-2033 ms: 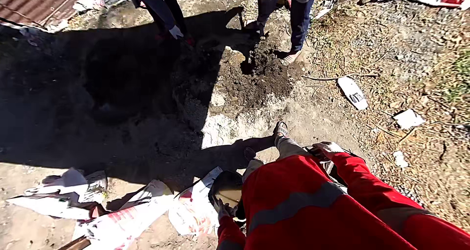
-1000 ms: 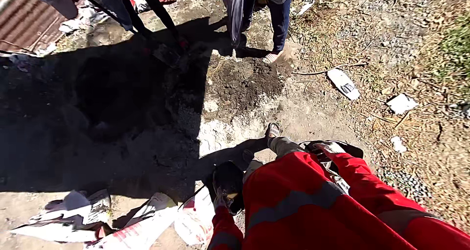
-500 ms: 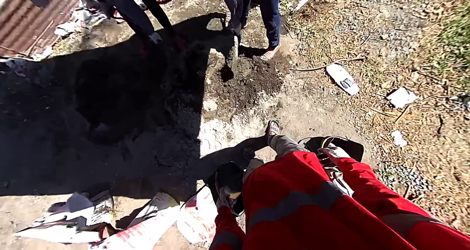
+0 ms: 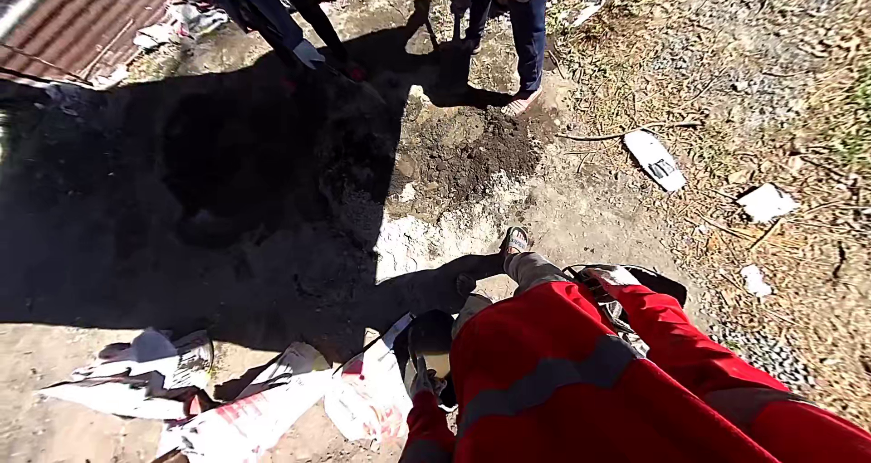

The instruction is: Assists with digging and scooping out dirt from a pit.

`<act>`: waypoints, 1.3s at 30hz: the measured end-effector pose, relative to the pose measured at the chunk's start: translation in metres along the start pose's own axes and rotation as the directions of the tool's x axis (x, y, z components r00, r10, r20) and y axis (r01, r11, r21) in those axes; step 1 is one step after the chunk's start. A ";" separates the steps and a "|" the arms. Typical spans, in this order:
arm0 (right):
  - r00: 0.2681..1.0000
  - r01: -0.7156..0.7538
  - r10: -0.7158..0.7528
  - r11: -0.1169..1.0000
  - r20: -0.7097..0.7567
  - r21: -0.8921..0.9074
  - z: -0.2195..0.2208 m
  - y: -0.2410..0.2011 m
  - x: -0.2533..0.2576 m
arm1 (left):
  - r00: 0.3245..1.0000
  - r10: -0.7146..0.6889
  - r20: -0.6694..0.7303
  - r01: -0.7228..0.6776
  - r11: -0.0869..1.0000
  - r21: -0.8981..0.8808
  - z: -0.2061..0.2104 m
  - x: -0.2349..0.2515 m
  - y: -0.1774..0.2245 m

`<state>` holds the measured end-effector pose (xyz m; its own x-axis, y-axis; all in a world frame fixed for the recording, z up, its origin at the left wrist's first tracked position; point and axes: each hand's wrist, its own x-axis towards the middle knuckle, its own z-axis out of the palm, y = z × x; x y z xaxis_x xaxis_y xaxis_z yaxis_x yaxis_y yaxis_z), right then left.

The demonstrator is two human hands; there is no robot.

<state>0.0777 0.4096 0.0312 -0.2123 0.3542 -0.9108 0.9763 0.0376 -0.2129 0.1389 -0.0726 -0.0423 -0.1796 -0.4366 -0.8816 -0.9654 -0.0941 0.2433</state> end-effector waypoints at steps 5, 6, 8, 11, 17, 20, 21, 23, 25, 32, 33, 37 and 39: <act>1.000 0.008 -0.008 0.999 -0.007 -0.037 0.008 -0.020 -0.003 | 0.999 -0.037 -0.008 0.037 0.999 -0.021 -0.003 -0.011 -0.004; 1.000 0.008 -0.008 0.999 0.001 -0.046 0.009 -0.024 -0.005 | 0.999 -0.042 -0.010 0.042 0.999 -0.024 -0.003 -0.013 -0.005; 1.000 0.008 -0.008 0.998 0.010 -0.064 0.010 -0.029 -0.004 | 0.999 -0.051 -0.011 0.051 0.998 -0.044 -0.001 -0.016 -0.006; 1.000 0.022 -0.022 0.998 -0.005 -0.058 0.010 -0.028 0.003 | 0.998 -0.061 -0.005 0.060 0.993 -0.103 0.001 -0.018 -0.011; 1.000 0.019 -0.019 1.000 -0.013 -0.010 0.011 -0.018 0.013 | 0.997 -0.074 -0.031 0.070 0.990 -0.120 0.003 -0.019 -0.013; 1.000 -0.006 0.005 1.000 -0.029 -0.026 0.011 -0.026 -0.001 | 0.997 -0.072 -0.019 0.069 0.991 -0.114 0.004 -0.014 -0.015; 0.999 -0.010 0.010 1.000 -0.031 -0.025 0.010 -0.026 -0.003 | 0.997 -0.073 -0.016 0.071 0.991 -0.115 0.004 -0.014 -0.015; 0.999 -0.010 0.009 1.000 -0.039 -0.018 0.010 -0.023 -0.002 | 0.997 -0.077 -0.011 0.075 0.990 -0.121 0.004 -0.016 -0.012; 0.999 -0.007 0.006 1.000 -0.040 -0.012 0.009 -0.017 0.004 | 0.997 -0.074 -0.014 0.072 0.990 -0.120 0.005 -0.018 -0.009; 0.999 -0.033 0.033 0.999 -0.034 0.010 0.009 -0.026 -0.014 | 0.997 -0.071 -0.028 0.068 0.992 -0.107 0.008 -0.021 0.003; 0.998 -0.048 0.049 0.998 -0.042 0.026 0.010 -0.029 -0.018 | 0.997 -0.071 -0.024 0.068 0.992 -0.104 0.008 -0.020 0.004; 0.997 0.077 -0.077 0.997 -0.022 -0.002 0.004 -0.005 0.006 | 0.999 -0.052 -0.011 0.051 0.994 -0.100 0.007 -0.002 0.001; 0.994 0.107 -0.108 0.993 -0.020 -0.056 0.000 0.001 0.014 | 0.999 -0.045 -0.013 0.044 0.992 -0.119 0.008 0.014 0.000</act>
<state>0.0754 0.4148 0.0187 -0.3154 0.3669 -0.8752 0.9489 0.1274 -0.2886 0.1354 -0.0717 -0.0580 -0.1331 -0.4436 -0.8863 -0.9429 -0.2188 0.2511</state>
